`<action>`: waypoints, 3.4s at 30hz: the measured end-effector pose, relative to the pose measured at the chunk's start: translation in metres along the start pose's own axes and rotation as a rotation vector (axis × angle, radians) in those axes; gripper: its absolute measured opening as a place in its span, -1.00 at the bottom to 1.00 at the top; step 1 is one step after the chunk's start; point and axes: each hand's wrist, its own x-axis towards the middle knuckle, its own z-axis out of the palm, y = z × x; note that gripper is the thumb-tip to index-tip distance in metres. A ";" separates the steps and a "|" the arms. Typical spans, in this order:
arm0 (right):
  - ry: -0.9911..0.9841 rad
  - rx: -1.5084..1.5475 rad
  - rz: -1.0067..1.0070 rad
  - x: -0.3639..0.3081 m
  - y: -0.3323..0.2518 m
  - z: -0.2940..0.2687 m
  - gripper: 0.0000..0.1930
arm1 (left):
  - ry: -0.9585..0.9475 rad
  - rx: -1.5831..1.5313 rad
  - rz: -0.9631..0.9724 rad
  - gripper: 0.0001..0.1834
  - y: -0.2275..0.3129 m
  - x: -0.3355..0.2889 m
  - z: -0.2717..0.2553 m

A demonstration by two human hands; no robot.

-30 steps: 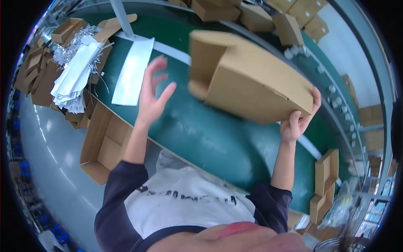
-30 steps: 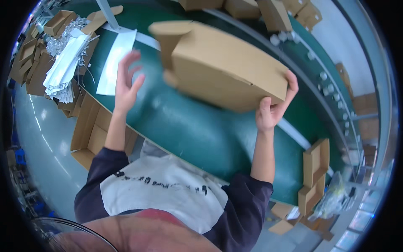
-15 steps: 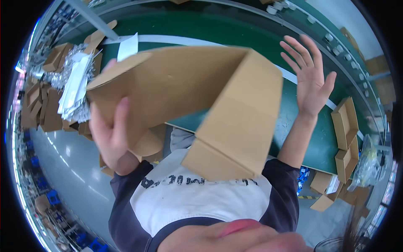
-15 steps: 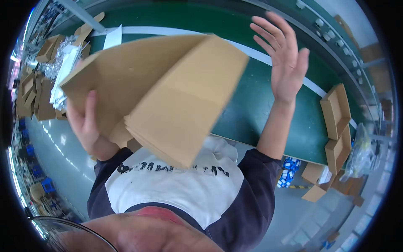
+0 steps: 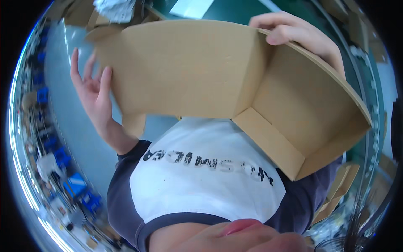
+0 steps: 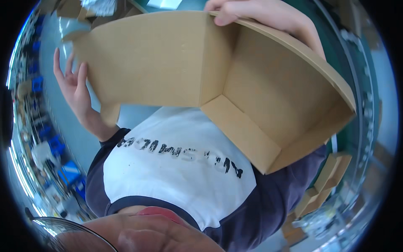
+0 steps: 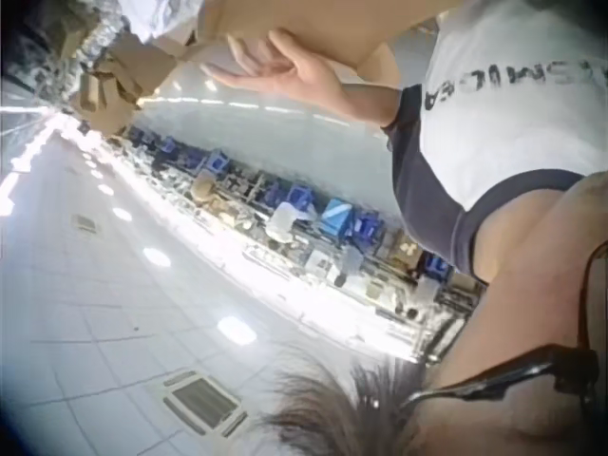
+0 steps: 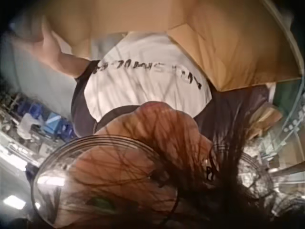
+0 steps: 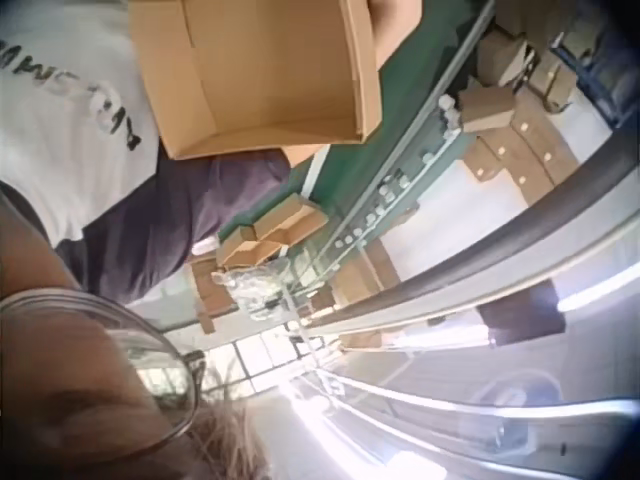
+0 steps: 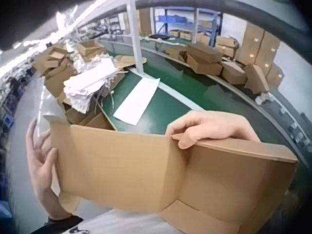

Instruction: The person arranges blue rectangular battery cells on a green workbench, applies white adhesive tape to secure them, and then places the assembled battery pack into a cardboard box. The person also folds and prepares cardboard boxes for packaging.

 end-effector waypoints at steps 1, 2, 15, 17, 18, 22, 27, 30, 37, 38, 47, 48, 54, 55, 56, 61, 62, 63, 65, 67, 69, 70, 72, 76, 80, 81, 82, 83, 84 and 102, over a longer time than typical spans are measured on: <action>-0.050 -0.092 0.041 0.007 0.003 0.002 -0.67 | 0.080 0.115 0.206 -0.28 -0.018 0.003 0.000; -0.132 -0.162 0.044 0.018 0.014 -0.001 -0.68 | 0.056 0.409 0.349 -0.35 -0.003 -0.003 -0.006; 0.334 0.702 -0.244 0.051 0.119 0.089 -0.53 | -1.201 0.390 0.111 -0.55 -0.070 0.000 0.147; 0.192 0.991 -0.551 0.049 0.168 0.087 -0.34 | -1.199 0.271 0.234 -0.56 -0.077 0.003 0.148; 0.210 0.998 -0.571 0.047 0.171 0.090 -0.33 | -1.163 0.233 0.284 -0.55 -0.080 0.001 0.147; 0.262 1.042 -0.611 0.047 0.178 0.100 -0.28 | -1.067 0.268 0.326 -0.54 -0.071 -0.013 0.137; 0.228 1.097 -0.653 0.060 0.182 0.090 -0.26 | -1.052 0.405 0.264 -0.66 -0.058 -0.015 0.130; 0.181 1.176 -0.601 0.066 0.196 0.083 -0.27 | -1.018 0.581 0.422 -0.70 -0.050 -0.028 0.124; 0.369 1.146 -0.692 0.083 0.191 0.097 -0.46 | -1.384 0.816 0.181 -0.59 -0.011 0.020 0.138; 0.446 1.136 -0.748 0.086 0.186 0.102 -0.49 | -1.363 0.724 0.209 -0.59 -0.013 0.019 0.135; 0.432 1.107 -0.556 0.056 0.184 0.095 -0.42 | -1.186 0.956 0.628 -0.87 0.007 -0.057 0.125; 0.436 1.116 -0.553 0.060 0.182 0.100 -0.43 | -1.173 1.006 0.632 -0.87 0.009 -0.058 0.123; 0.554 1.152 -0.501 0.060 0.165 0.111 -0.46 | -1.257 1.184 0.463 -0.80 -0.006 -0.028 0.139; 0.526 1.151 -0.519 0.059 0.169 0.108 -0.46 | -1.248 1.145 0.626 -0.80 0.001 -0.037 0.138; 0.498 1.163 -0.531 0.060 0.175 0.102 -0.45 | -1.293 1.180 0.646 -0.82 0.012 -0.045 0.143; 0.498 1.135 -0.565 0.049 0.178 0.104 -0.44 | -1.254 1.215 0.796 -0.83 0.017 -0.063 0.146; 0.497 1.124 -0.568 0.049 0.177 0.106 -0.44 | -1.182 1.155 0.842 -0.82 0.011 -0.064 0.139; 0.497 1.117 -0.576 0.048 0.178 0.107 -0.44 | -1.127 1.102 0.914 -0.81 0.000 -0.070 0.137; 0.491 1.126 -0.591 0.049 0.179 0.107 -0.44 | -1.027 1.012 1.083 -0.79 -0.026 -0.085 0.133; 0.510 1.120 -0.608 0.047 0.184 0.101 -0.43 | -0.978 1.019 1.241 -0.83 -0.033 -0.083 0.134; 0.466 1.137 -0.602 0.057 0.186 0.103 -0.43 | -0.987 1.197 1.255 -0.91 -0.010 -0.091 0.126; 0.476 1.136 -0.603 0.057 0.186 0.105 -0.43 | -1.013 1.202 1.218 -0.92 -0.012 -0.092 0.124; 0.471 1.132 -0.590 0.056 0.186 0.102 -0.42 | -1.062 1.221 1.140 -0.89 -0.016 -0.093 0.121; 0.477 1.127 -0.602 0.051 0.184 0.098 -0.41 | -1.193 1.054 0.874 -0.68 -0.011 -0.046 0.132; 0.437 1.116 -0.617 0.053 0.180 0.097 -0.41 | -1.171 0.890 0.655 -0.51 -0.030 -0.037 0.141; 0.433 1.109 -0.616 0.052 0.181 0.098 -0.40 | -1.141 0.758 0.637 -0.52 -0.041 -0.037 0.142; 0.425 1.104 -0.617 0.052 0.181 0.098 -0.40 | -1.108 0.626 0.617 -0.54 -0.046 -0.037 0.143; 0.417 1.102 -0.624 0.053 0.181 0.097 -0.40 | -1.140 0.625 0.572 -0.55 -0.046 -0.036 0.143; 0.400 1.109 -0.627 0.055 0.181 0.099 -0.40 | -1.175 0.626 0.515 -0.57 -0.042 -0.038 0.141; 0.440 0.967 -0.563 0.056 0.186 0.100 -0.40 | -0.967 0.867 0.525 -0.59 -0.051 -0.089 0.124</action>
